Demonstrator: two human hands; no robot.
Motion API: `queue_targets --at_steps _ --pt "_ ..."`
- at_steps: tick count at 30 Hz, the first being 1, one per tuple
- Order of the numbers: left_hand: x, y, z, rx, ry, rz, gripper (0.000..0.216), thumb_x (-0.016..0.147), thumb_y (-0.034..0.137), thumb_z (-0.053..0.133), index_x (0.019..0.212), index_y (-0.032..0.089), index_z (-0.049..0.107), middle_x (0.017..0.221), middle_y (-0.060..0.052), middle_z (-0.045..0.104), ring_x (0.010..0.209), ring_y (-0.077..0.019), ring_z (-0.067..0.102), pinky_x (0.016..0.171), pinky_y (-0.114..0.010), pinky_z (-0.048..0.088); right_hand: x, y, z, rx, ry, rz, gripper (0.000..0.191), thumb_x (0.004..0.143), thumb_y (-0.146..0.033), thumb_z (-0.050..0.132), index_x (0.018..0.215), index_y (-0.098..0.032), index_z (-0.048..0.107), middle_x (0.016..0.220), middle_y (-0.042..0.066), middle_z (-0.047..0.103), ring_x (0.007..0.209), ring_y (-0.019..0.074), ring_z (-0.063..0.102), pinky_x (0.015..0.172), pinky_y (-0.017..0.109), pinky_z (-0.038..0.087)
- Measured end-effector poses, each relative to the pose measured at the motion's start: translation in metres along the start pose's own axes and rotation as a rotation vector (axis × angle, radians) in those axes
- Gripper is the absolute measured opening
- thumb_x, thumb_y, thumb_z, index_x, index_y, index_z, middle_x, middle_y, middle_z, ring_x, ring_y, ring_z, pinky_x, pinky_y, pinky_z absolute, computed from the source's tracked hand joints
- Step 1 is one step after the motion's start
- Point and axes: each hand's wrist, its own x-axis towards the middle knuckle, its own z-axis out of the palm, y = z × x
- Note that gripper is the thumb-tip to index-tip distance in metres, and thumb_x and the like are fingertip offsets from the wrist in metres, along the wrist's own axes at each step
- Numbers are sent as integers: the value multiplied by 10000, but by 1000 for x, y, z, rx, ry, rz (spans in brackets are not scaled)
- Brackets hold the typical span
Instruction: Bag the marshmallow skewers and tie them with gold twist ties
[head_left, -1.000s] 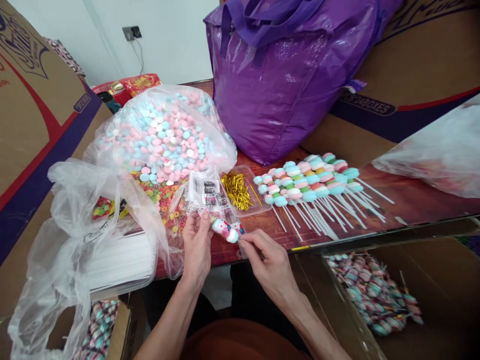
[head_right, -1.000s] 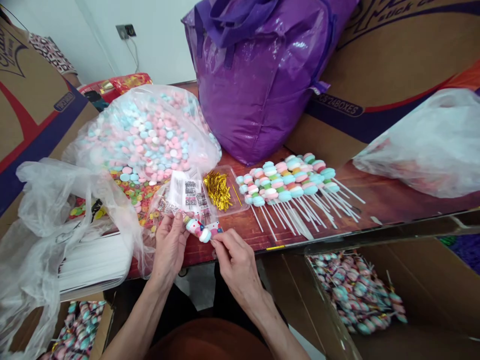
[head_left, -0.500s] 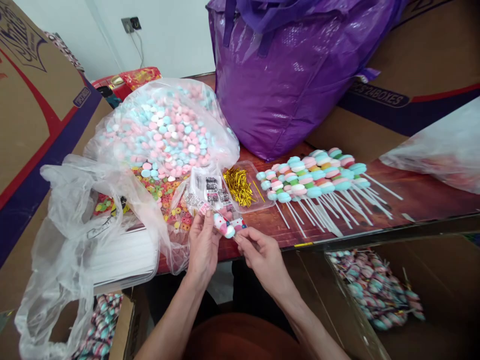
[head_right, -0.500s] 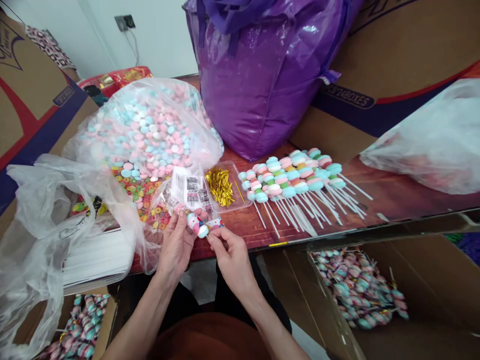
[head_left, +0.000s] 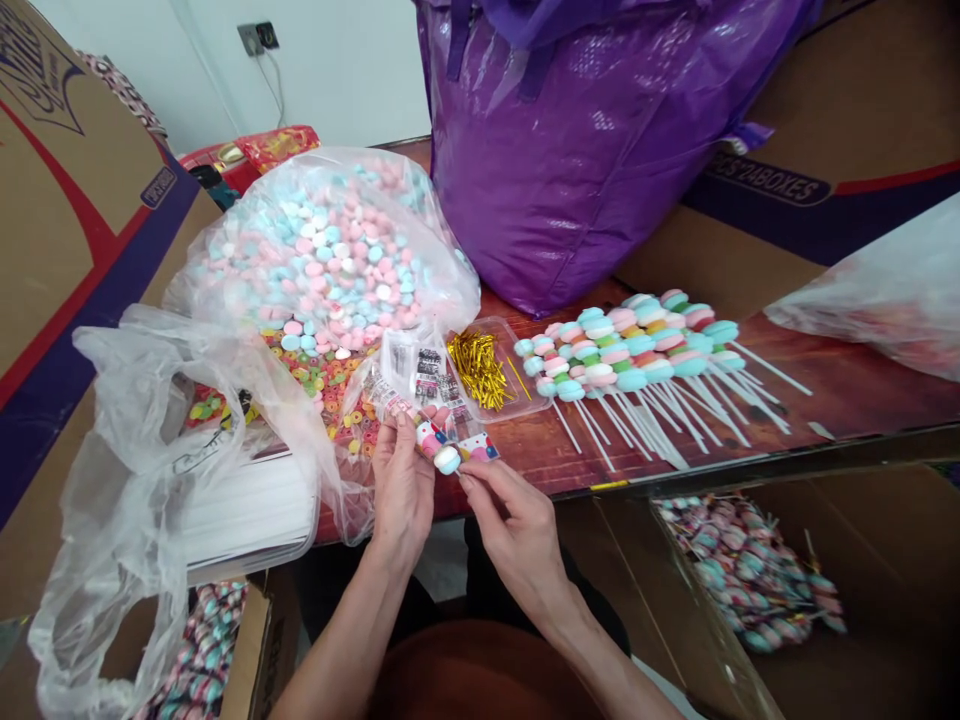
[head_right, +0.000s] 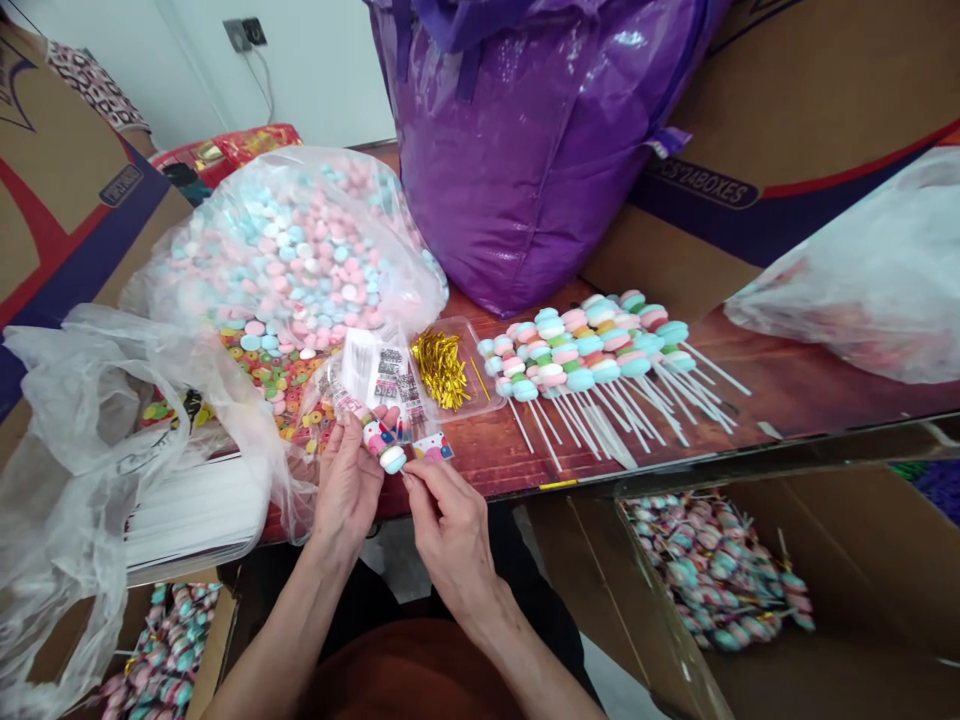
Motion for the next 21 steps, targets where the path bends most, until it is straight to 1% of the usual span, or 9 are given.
queue_targets --at_steps 4,7,9,11,13,16,18,21 --pt "-8 -6 1 43 -86 -66 341 765 361 819 978 177 626 951 -68 765 941 -210 737 886 -341 549 5 6 8 67 19 87 181 947 -204 553 952 -199 733 837 34 701 717 152 632 665 253 501" --pt "-10 -9 -1 81 -124 -86 339 780 386 801 992 179 635 932 -56 760 946 -210 736 893 -344 546 7 7 15 80 45 123 217 950 -233 533 964 -193 746 795 30 678 694 153 612 651 259 494" --pt "-9 -8 -2 87 -134 -84 333 789 399 790 996 188 638 922 -46 758 926 -196 736 878 -329 549 6 5 16 74 4 153 253 963 -258 502 1006 -183 739 706 10 632 635 147 581 616 259 477" --pt "-6 -5 -3 88 -133 -67 329 784 401 794 984 189 640 921 -42 757 896 -183 736 864 -319 552 3 1 11 53 -62 165 271 971 -275 474 1045 -175 715 644 -12 586 585 138 549 589 254 453" --pt "-3 -1 -4 101 -132 -28 323 777 393 802 961 178 646 920 -44 755 875 -178 734 860 -318 552 -1 -3 3 21 -109 177 244 973 -285 469 993 -177 687 622 -24 560 558 126 528 575 248 428" --pt "-4 1 -6 157 -146 -1 318 781 399 795 955 168 663 913 -49 754 867 -182 732 857 -323 550 -2 -6 -6 43 -192 258 256 976 -313 468 787 -194 594 551 -47 494 500 108 469 531 239 379" --pt "-7 -2 -7 219 -159 -30 325 787 410 785 971 163 683 897 -54 756 858 -185 729 842 -321 550 1 -5 -4 111 -223 312 283 973 -336 470 733 -203 540 523 -55 461 484 105 440 513 236 362" --pt "-11 -5 -12 291 -126 -32 293 802 421 765 902 152 704 826 -54 755 802 -180 720 805 -315 552 5 -2 6 229 -199 348 267 960 -361 488 744 -207 518 543 -59 454 484 100 408 497 231 350"
